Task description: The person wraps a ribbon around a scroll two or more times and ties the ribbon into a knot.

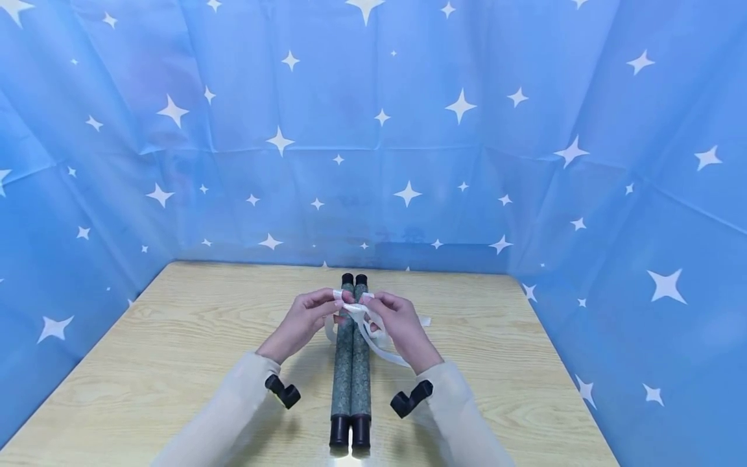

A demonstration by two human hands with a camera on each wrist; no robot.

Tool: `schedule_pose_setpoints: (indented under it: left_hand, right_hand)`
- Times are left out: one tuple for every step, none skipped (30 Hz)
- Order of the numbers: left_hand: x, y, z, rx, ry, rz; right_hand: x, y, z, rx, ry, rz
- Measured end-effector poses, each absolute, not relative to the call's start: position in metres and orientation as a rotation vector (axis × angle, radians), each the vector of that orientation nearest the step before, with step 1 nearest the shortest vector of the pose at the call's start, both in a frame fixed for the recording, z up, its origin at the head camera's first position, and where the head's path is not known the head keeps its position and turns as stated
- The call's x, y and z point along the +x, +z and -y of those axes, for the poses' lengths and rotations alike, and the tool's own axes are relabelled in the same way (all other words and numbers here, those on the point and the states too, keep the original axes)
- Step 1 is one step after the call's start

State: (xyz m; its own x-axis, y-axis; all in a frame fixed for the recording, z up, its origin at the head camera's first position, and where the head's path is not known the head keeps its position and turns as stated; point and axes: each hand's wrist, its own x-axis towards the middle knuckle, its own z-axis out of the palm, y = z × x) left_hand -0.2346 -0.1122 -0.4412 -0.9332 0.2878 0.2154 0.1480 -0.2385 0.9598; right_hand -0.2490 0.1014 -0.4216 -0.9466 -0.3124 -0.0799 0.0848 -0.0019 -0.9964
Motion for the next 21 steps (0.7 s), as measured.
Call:
schedule_pose_setpoints:
  left_hand:
    - [-0.235,-0.441,0.112,0.534,2.369,-1.813]
    - [-0.235,-0.440,0.112,0.528,2.401,-1.747]
    - [-0.235,-0.439,0.112,0.523,2.429,-1.699]
    - [-0.235,-0.438,0.113,0.515,2.453,-1.668]
    - [-0.235,-0.437,0.114,0.506,2.478,-1.645]
    - [-0.235,-0.436,0.116,0.496,2.497,-1.635]
    - [-0.235,-0.435,0.117,0.487,2.511,-1.625]
    - [-0.235,-0.434,0.119,0.482,2.526,-1.607]
    - [-0.235,-0.434,0.121,0.473,2.536,-1.596]
    - [-0.235,-0.434,0.123,0.473,2.545,-1.576]
    - [-0.235,-0.434,0.125,0.479,2.554,-1.551]
    - [-0.235,-0.435,0.127,0.487,2.562,-1.524]
    - [-0.235,-0.435,0.129,0.498,2.573,-1.493]
    - [-0.236,-0.436,0.131,0.511,2.585,-1.464]
    - [-0.236,-0.436,0.133,0.531,2.599,-1.431]
    - [-0.236,-0.436,0.135,0.547,2.612,-1.401]
    - [-0.236,-0.436,0.137,0.558,2.628,-1.372]
    - [-0.236,-0.436,0.139,0.567,2.645,-1.340]
    - [-0.235,-0.436,0.141,0.575,2.659,-1.316]
    - [-0.236,-0.436,0.143,0.580,2.674,-1.286]
    - [-0.235,-0.436,0.146,0.588,2.689,-1.253]
  right_hand:
    - [-0.249,-0.422,-0.101,-0.236,-2.021,-2.028]
    - [-0.249,-0.423,-0.101,-0.236,-2.022,-2.042]
    - [-0.249,-0.423,-0.102,-0.238,-2.034,-2.041]
    - [-0.249,-0.422,-0.103,-0.239,-2.057,-2.029]
    - [-0.249,-0.421,-0.104,-0.246,-2.092,-2.002]
    - [-0.249,-0.421,-0.105,-0.251,-2.135,-1.963]
    - [-0.249,-0.420,-0.108,-0.258,-2.184,-1.914]
    - [-0.250,-0.419,-0.111,-0.267,-2.236,-1.855]
    - [-0.250,-0.419,-0.115,-0.276,-2.287,-1.795]
    - [-0.250,-0.418,-0.118,-0.292,-2.333,-1.737]
    - [-0.251,-0.418,-0.122,-0.311,-2.376,-1.672]
    - [-0.251,-0.418,-0.125,-0.328,-2.413,-1.617]
    - [-0.252,-0.418,-0.129,-0.347,-2.445,-1.564]
    - [-0.252,-0.418,-0.133,-0.365,-2.474,-1.515]
    - [-0.253,-0.418,-0.137,-0.381,-2.496,-1.474]
    - [-0.254,-0.419,-0.141,-0.396,-2.517,-1.436]
    - [-0.255,-0.419,-0.144,-0.405,-2.537,-1.392]
    - [-0.257,-0.419,-0.148,-0.414,-2.550,-1.359]
    - [-0.258,-0.419,-0.152,-0.420,-2.560,-1.336]
    - [-0.258,-0.419,-0.156,-0.424,-2.569,-1.316]
    - [-0.259,-0.420,-0.159,-0.427,-2.576,-1.302]
